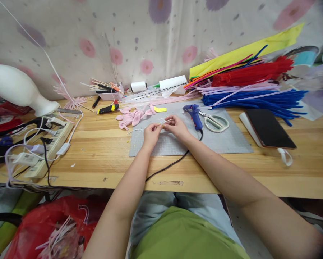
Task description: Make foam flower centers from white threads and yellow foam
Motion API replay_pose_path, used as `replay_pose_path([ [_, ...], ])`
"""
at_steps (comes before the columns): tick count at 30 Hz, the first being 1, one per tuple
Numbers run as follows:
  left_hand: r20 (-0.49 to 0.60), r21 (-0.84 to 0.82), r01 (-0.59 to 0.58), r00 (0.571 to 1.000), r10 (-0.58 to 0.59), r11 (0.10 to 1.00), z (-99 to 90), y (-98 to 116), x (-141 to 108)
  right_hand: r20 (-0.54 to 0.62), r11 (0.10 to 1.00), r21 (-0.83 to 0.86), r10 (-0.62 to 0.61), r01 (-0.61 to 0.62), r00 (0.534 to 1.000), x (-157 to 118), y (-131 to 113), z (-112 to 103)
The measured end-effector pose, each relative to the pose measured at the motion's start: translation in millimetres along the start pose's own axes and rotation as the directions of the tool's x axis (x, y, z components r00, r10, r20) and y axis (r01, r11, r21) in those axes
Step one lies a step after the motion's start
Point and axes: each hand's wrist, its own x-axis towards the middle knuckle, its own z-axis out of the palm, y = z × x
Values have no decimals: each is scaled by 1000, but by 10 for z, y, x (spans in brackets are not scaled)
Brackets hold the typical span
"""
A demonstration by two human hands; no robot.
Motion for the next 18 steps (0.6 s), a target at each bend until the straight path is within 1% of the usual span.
replay_pose_path([
  [3,17,5,-14,1000,14,1000,-4,-19,10,-34,995,-91,-40,37,999,-6,-2,-24],
  [5,31,7,-18,999,18,1000,-5,-39,21,-51,977,-191,-107,96,993,-12,-7,-40],
  [8,35,17,0,999,0,1000,-3,-57,30,-31,933,-310,-201,182,979,-25,-21,-53],
  [14,-15,-6,36,999,-36,999,-4,-11,21,46,904,-336,-263,263,964,-69,-64,-58],
  [16,-29,-34,64,997,-65,997,-6,14,17,80,861,-396,-314,319,946,-98,-89,-63],
  [18,-33,-68,93,995,-95,993,-9,36,12,130,778,-499,-368,382,921,-126,-113,-65],
])
